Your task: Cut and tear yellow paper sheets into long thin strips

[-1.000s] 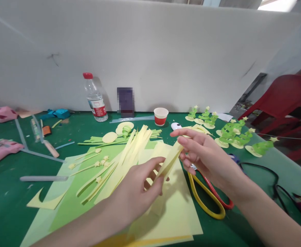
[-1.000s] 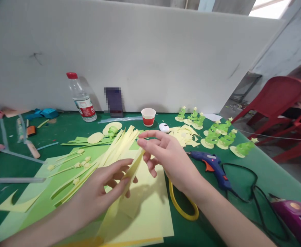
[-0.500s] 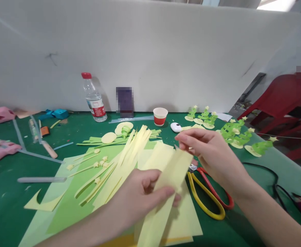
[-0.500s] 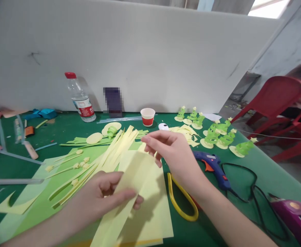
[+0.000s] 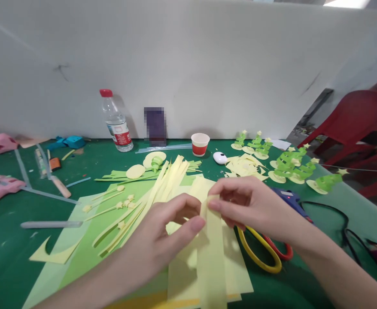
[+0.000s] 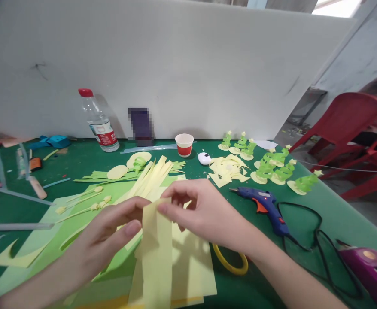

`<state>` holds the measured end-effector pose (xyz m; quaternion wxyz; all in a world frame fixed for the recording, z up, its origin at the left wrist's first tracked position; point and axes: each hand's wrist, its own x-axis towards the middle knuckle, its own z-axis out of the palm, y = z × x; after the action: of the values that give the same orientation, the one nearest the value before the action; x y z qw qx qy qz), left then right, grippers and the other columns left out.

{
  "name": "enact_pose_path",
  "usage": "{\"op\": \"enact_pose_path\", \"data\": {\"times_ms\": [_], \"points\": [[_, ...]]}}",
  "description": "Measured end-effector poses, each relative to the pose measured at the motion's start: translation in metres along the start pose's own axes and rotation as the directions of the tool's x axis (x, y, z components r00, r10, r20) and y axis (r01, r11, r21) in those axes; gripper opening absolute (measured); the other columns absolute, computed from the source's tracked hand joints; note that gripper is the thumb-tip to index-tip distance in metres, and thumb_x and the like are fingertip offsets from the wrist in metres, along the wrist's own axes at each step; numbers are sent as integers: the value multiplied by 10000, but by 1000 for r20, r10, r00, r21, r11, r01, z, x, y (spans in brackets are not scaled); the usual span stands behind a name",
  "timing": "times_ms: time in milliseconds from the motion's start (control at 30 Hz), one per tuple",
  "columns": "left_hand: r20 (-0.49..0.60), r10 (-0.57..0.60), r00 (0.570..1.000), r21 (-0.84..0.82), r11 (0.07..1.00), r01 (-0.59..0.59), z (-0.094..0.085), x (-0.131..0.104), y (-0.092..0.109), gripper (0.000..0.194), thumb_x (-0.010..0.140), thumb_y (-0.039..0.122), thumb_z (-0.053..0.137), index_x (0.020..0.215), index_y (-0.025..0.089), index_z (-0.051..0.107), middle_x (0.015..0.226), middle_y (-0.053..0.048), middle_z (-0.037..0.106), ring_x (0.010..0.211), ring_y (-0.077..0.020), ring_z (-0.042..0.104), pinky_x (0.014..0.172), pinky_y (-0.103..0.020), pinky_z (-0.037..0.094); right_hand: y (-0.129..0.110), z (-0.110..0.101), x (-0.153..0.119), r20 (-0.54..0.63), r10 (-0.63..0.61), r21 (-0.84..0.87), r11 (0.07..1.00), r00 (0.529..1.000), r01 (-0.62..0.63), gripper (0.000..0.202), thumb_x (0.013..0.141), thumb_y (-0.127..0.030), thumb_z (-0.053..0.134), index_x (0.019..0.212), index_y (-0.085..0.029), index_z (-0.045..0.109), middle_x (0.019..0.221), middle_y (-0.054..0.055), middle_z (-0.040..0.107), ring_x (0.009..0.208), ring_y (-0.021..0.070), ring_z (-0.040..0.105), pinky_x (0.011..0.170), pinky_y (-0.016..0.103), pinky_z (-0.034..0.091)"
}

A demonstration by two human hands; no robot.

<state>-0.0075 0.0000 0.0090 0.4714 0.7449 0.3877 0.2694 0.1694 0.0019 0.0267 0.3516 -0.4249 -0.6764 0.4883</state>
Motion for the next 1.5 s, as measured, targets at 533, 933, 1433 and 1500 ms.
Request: {"op": "enact_pose_path", "data": {"times_ms": [533, 933, 1433, 1500], "points": [[86, 239, 967, 266, 930, -253, -10, -9, 8, 285, 859, 180, 421, 578, 171, 464, 519, 90, 452, 486, -36, 432, 508, -107, 332, 0, 12, -9, 119, -175, -44, 982, 977, 182, 249, 846, -186, 449, 598, -175, 429, 538, -55, 364, 496, 69, 329, 421, 190, 235], [42, 125, 991, 49, 991, -127, -1, -7, 5, 364, 850, 326, 355, 513, 189, 378, 508, 53, 351, 498, -96, 376, 473, -172, 332, 10, 28, -7, 46, -174, 219, 963, 984, 160, 311, 863, -284, 433, 574, -180, 381, 546, -47, 324, 516, 87, 300, 458, 210, 251], [-170, 168, 971, 150, 978, -143, 9, -11, 9, 394, 872, 329, 337, 500, 210, 389, 464, 56, 395, 445, -105, 374, 453, -197, 357, 8, 33, -10, -140, -341, -87, 939, 929, 332, 270, 862, -156, 393, 595, -176, 360, 546, -58, 363, 491, 59, 343, 454, 170, 290], [-193, 150, 970, 90, 987, -135, 9, -11, 8, 378, 871, 311, 346, 510, 209, 397, 461, 61, 424, 437, -98, 401, 445, -191, 360, 6, 32, -9, -138, -320, -95, 946, 937, 309, 264, 861, -171, 388, 597, -177, 369, 550, -54, 377, 496, 62, 355, 457, 166, 303]]}}
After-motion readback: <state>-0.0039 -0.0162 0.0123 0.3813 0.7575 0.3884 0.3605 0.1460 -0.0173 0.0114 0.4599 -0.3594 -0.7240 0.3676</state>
